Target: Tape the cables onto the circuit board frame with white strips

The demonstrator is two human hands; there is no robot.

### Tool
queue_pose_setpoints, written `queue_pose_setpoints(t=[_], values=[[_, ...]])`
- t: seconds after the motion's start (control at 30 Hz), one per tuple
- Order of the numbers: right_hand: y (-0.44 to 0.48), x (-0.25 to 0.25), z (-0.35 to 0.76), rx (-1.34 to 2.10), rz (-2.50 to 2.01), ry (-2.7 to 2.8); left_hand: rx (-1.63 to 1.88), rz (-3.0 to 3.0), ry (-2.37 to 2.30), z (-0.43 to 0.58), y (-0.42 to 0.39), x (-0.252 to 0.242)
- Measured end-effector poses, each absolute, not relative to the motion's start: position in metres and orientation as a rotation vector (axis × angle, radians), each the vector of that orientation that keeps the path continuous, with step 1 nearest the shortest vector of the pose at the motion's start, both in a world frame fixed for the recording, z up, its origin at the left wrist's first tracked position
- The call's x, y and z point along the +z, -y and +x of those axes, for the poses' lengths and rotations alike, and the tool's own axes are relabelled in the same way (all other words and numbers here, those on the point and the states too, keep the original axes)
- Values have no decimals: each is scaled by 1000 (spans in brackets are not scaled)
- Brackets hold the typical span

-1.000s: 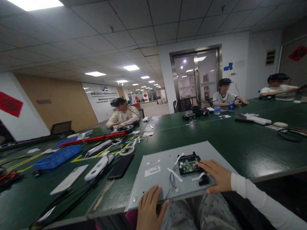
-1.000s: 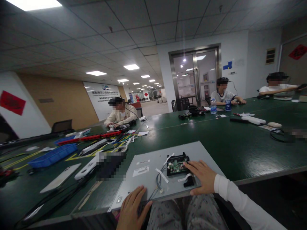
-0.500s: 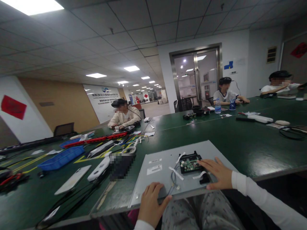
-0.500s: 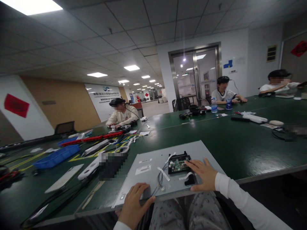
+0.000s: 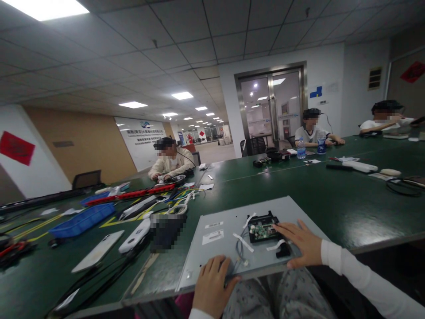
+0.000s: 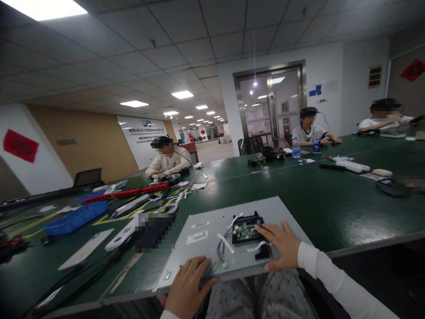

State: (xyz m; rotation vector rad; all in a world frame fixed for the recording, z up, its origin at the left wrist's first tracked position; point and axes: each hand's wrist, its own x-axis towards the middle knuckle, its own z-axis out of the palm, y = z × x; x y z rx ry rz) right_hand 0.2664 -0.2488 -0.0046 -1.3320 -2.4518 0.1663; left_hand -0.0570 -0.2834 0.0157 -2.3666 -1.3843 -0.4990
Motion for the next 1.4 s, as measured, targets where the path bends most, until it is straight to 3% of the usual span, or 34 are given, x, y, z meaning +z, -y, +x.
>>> queue_pose_setpoints(t=[0.77,1.4], values=[[255,-1,267,226,-1357,2427,-559,-2261,1035,-46,293,15],[258,0,272,217,-1449,2371,-693,-2415,1160,-44,251,35]])
